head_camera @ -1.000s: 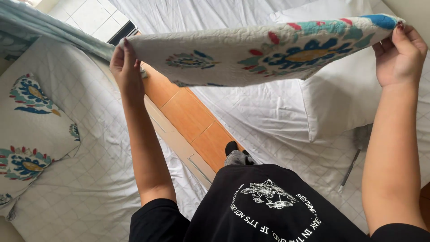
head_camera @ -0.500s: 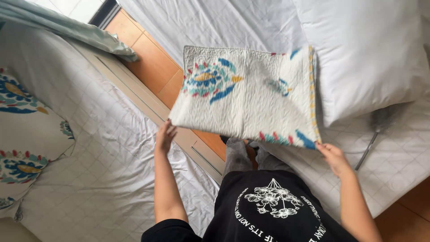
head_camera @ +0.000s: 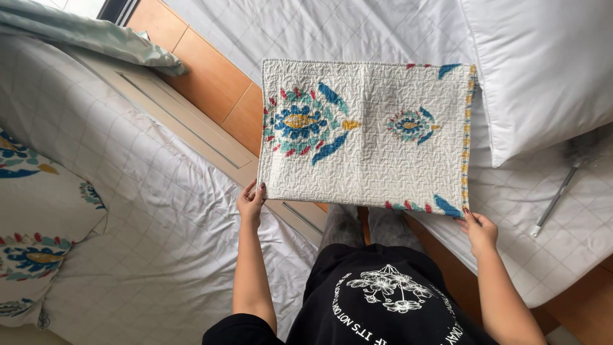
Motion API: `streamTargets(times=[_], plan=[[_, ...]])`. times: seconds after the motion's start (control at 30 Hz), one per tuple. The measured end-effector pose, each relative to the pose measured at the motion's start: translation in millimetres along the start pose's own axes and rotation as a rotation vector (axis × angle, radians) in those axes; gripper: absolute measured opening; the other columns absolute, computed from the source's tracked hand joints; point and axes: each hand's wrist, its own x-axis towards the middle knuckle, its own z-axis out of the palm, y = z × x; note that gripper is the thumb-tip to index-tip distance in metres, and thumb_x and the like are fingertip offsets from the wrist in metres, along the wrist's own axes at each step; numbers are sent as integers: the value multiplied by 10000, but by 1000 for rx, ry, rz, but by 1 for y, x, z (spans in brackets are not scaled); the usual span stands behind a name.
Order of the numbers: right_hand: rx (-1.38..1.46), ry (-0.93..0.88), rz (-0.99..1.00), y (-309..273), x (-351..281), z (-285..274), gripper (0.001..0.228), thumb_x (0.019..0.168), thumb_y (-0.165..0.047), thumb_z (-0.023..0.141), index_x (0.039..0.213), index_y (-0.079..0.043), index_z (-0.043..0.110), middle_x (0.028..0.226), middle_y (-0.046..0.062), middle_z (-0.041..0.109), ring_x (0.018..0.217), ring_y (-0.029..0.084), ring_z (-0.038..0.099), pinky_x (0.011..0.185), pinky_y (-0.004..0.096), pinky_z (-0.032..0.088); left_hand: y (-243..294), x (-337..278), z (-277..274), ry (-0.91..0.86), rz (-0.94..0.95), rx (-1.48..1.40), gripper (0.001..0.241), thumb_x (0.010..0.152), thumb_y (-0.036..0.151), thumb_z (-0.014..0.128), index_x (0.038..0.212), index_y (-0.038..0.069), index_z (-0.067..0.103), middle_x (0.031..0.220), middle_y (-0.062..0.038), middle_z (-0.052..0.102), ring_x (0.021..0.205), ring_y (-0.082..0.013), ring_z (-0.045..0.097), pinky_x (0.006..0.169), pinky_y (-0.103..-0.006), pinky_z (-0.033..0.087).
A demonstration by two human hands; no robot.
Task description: The person removes a patterned pillowcase from a pillow using a duster, then folds a patterned towel on the bed and places it on a wooden surface. The person then uses the duster to clean the pillow and the bed surface.
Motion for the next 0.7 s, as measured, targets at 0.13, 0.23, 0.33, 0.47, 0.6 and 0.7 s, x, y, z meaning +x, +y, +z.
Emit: streamTargets(times=[0.13, 0.23, 0.33, 0.47, 0.6, 0.7], plan=[[226, 64, 184, 10, 1, 23, 264, 1042, -165, 624, 1215, 34, 607, 1193, 156, 686, 980, 277, 735, 847, 372, 592, -29, 6, -4, -2, -129, -96, 475, 929, 131, 775, 1362, 15, 618, 1034, -35, 758, 889, -118, 709, 749, -267, 577], [242, 108, 228, 15, 15, 33, 345, 986, -156, 669, 1266, 19, 567, 1237, 160, 661, 1001, 297, 717, 842, 408, 588, -36, 14, 2, -30, -246, -250, 448, 872, 110, 748, 1299, 79, 615, 1074, -23, 758, 938, -121, 733, 806, -283, 620], [-80, 259, 13, 13, 37, 39, 451, 936, -158, 748, 1315, 11, 570, 1295, 196, 623, 1191, 319, 640, 975, 427, 534, -37, 24, 14, -104, -325, -311, 458, 861, 204, 791, 1290, 101, 667, 1107, 16, 733, 931, -88, 691, 773, -253, 564], [-297, 477, -140, -53, 33, 74, 534, 888, -131, 751, 1361, -32, 522, 1362, 287, 414, 1255, 426, 440, 1004, 526, 445, -34, 22, 30, -20, -336, -160, 444, 890, 340, 822, 1235, 80, 722, 1014, 22, 708, 844, -73, 625, 729, -242, 496], [-443, 386, -812, -129, 29, 142, 440, 960, -93, 752, 1354, -53, 561, 1403, 210, 481, 1363, 393, 373, 1153, 546, 313, -37, 12, 42, 3, -241, -37, 398, 877, 358, 826, 1111, 40, 772, 904, 3, 723, 764, -101, 601, 700, -268, 467], [-424, 189, -1086, -210, 13, 219, 292, 972, -72, 736, 1243, -66, 629, 1373, 159, 531, 1359, 359, 416, 1169, 524, 309, -46, 3, 49, 24, -116, -79, 324, 887, 281, 824, 1086, 28, 782, 920, 12, 735, 785, -76, 601, 718, -248, 456]])
